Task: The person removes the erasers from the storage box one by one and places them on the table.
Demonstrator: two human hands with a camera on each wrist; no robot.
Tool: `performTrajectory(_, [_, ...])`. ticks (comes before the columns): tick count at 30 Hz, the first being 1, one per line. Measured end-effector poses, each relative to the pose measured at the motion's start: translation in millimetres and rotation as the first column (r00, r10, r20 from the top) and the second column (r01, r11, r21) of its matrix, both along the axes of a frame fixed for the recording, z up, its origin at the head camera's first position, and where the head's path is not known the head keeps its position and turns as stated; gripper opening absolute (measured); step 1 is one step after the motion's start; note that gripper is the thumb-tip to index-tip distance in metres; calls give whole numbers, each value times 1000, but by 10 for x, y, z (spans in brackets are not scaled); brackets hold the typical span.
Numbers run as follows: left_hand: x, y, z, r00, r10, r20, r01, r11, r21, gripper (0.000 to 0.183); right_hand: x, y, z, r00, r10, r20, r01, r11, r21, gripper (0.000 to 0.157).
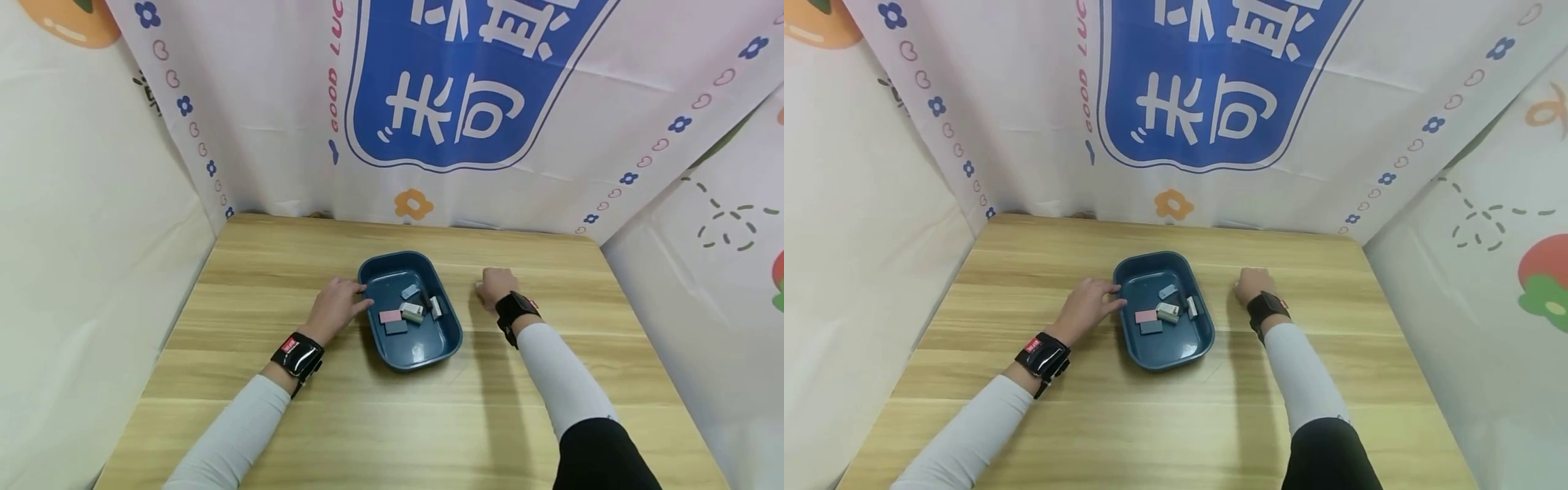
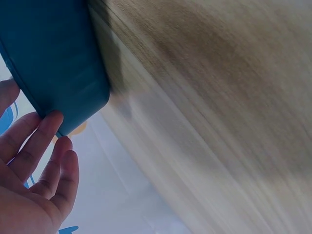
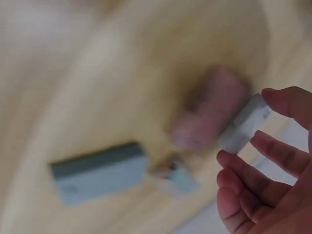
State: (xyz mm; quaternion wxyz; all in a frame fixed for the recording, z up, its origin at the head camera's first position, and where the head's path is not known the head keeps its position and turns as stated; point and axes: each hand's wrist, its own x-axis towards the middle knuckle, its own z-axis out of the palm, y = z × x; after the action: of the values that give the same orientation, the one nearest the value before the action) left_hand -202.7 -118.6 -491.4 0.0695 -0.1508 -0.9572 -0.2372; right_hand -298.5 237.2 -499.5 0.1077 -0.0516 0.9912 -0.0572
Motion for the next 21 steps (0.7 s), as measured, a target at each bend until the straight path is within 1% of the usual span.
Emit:
performTrajectory(2, [2, -3, -1, 1000, -2, 1, 2, 1000, -4, 38, 20, 40, -58, 1000, -14, 4, 14, 1000, -3, 27])
performTrajectory(4, [-2, -12, -6, 1000, 2, 4, -2, 1000, -9, 38, 27, 46, -74, 1000, -10, 0, 10, 1000, -6, 27])
performTrajectory(6, [-5, -24, -7, 1000, 8, 7, -8, 1000, -14, 38, 8, 36, -85, 1000, 8, -25, -8, 1000, -2, 27])
performTrajectory(8, [-8, -35, -7, 1000, 12, 11, -11, 1000, -17, 38, -19, -14, -47, 996, 55, -67, -54, 998, 26, 31])
performTrajectory(11, [-7, -47, 0, 1000, 11, 12, -11, 1000, -14, 39, -38, -206, 126, 979, 145, -141, -135, 988, 77, 41])
performTrajectory(13, [-7, -50, 3, 1000, 10, 9, -10, 1000, -13, 39, -39, -391, 272, 956, 224, -188, -208, 973, 100, 45])
performTrajectory(16, [-4, -41, 3, 1000, 12, 4, -12, 1000, -11, 39, -13, -691, 434, 909, 343, -238, -326, 939, 111, 43])
performTrajectory(19, [0, -16, 5, 1000, 7, 3, -7, 1000, -2, 38, 49, -966, 515, 852, 469, -233, -451, 883, 132, 39])
performTrajectory(21, [-1, 7, 8, 1000, 4, 6, -4, 1000, 7, 38, 95, -1114, 512, 821, 536, -197, -516, 844, 145, 36])
